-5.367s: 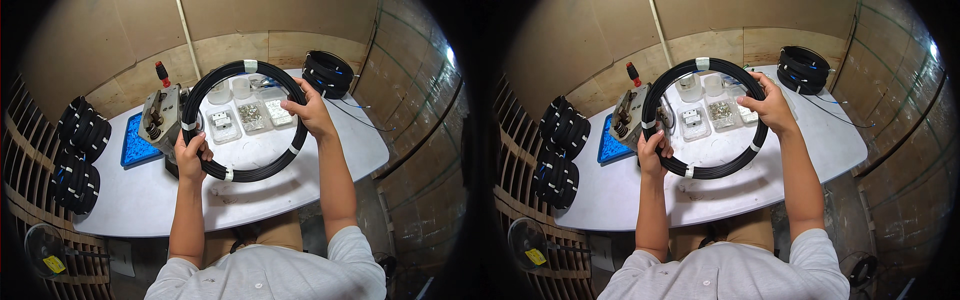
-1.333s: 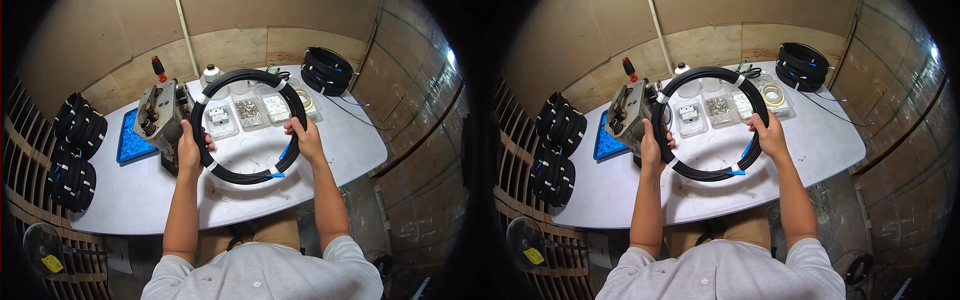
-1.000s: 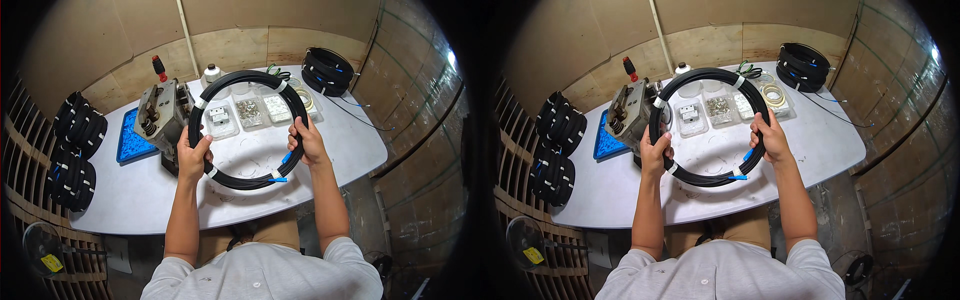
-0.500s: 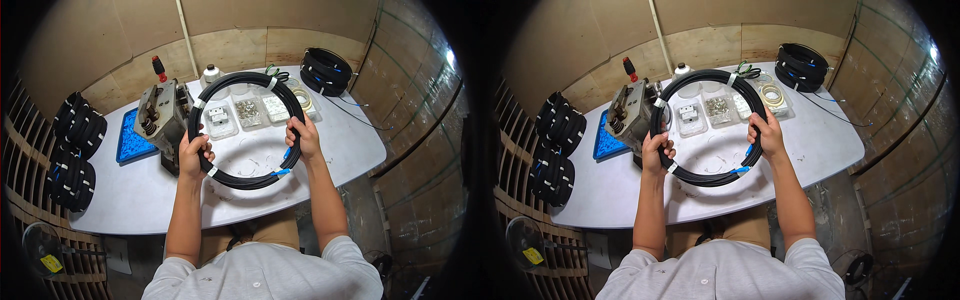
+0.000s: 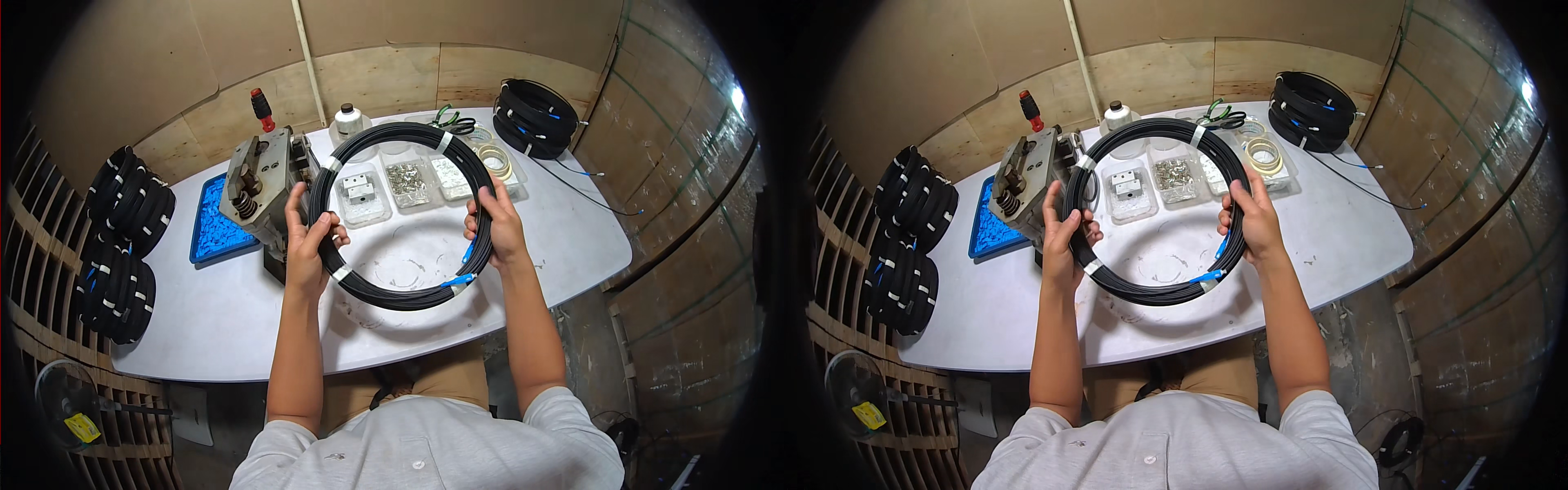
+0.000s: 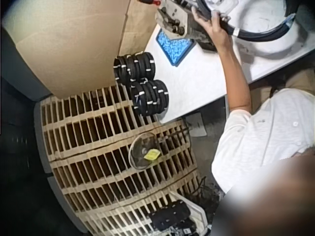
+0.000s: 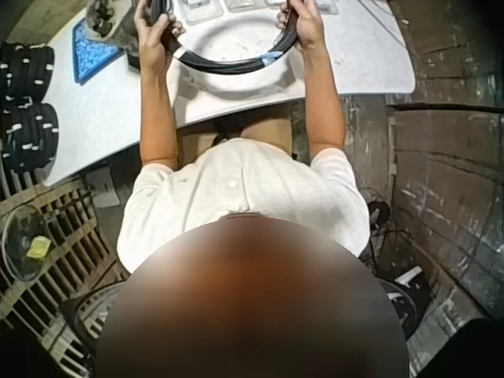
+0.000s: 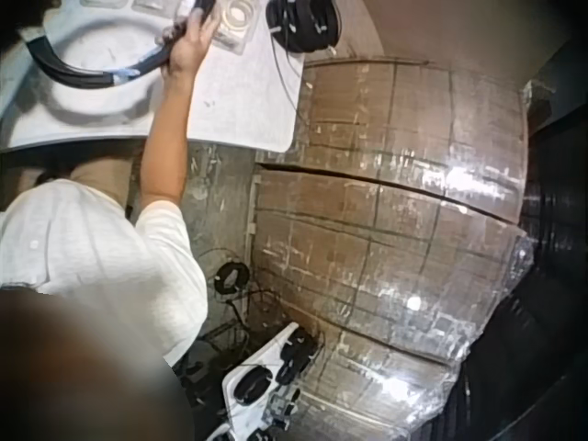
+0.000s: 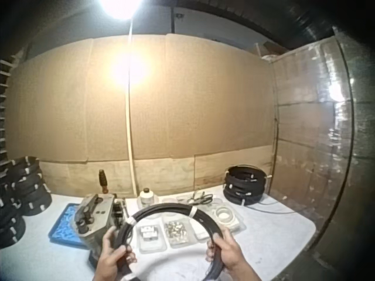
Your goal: Assembles a connector onto a cable and then inspects the completed cable coil.
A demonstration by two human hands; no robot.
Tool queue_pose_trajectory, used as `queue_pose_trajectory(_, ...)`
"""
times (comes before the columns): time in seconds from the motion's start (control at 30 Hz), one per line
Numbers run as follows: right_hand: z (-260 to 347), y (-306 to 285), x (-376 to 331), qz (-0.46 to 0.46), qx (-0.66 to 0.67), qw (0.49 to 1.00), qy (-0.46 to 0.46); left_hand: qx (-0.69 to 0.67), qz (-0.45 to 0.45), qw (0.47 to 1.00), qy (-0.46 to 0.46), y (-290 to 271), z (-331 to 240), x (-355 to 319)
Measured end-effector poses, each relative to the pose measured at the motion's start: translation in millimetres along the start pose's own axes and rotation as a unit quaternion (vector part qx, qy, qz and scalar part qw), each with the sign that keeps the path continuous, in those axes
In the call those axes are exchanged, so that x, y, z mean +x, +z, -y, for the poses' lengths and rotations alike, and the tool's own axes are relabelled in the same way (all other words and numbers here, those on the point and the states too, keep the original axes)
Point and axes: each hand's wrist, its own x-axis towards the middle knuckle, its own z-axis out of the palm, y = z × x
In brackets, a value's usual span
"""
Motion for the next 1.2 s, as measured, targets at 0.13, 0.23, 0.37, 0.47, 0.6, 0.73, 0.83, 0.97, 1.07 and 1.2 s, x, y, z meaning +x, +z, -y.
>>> queue_pose_trajectory(0.13, 8.7, -10.8, 4.6, 0.039, 0.076, 0.996, 0.005, 0.052, 0.034, 0.997, -0.043, -19.5, -11.8, 11.2)
queue_pose_trajectory(0.23, 8.9, -13.8, 0.6, 0.114, 0.043, 0.992, -0.029, 0.105, 0.022, 0.99, -0.091, -24.1, -17.9, 16.2)
queue_pose_trajectory(0.37, 2.3, -39.8, 15.1, 0.169, -0.203, 0.952, -0.157, 0.105, 0.084, 0.982, -0.135, -35.4, -28.1, 23.0)
queue_pose_trajectory(0.47, 6.2, -50.7, 28.3, 0.087, -0.318, 0.933, -0.142, 0.098, 0.111, 0.976, -0.158, -40.2, -30.8, 15.4)
queue_pose_trajectory(0.6, -2.8, -48.3, 34.2, -0.015, -0.343, 0.914, -0.215, 0.282, 0.104, 0.951, -0.078, -28.4, -18.6, 11.1)
queue_pose_trajectory(0.73, -12.9, -19.9, 27.9, -0.038, -0.122, 0.974, -0.185, 0.42, 0.052, 0.906, 0.024, -32.3, 4.5, 17.0)
queue_pose_trajectory(0.83, -16.4, -16.9, 26.7, -0.049, -0.081, 0.985, -0.147, 0.287, -0.026, 0.942, 0.173, -28.0, 42.3, 23.6)
queue_pose_trajectory(0.97, -18.7, -6.2, 16.6, -0.065, -0.048, 0.992, -0.093, 0.079, -0.08, 0.993, 0.029, 12.3, 36.7, 8.7)
queue_pose_trajectory(1.07, -18.9, -5.0, 16.9, -0.06, -0.054, 0.993, -0.085, 0.111, -0.105, 0.988, 0.003, 12.4, 31.9, 7.2)
queue_pose_trajectory(1.2, -17.7, -11.2, 18.3, -0.043, -0.018, 0.998, -0.052, 0.106, -0.089, 0.99, 0.029, 20.7, 28.9, -0.1)
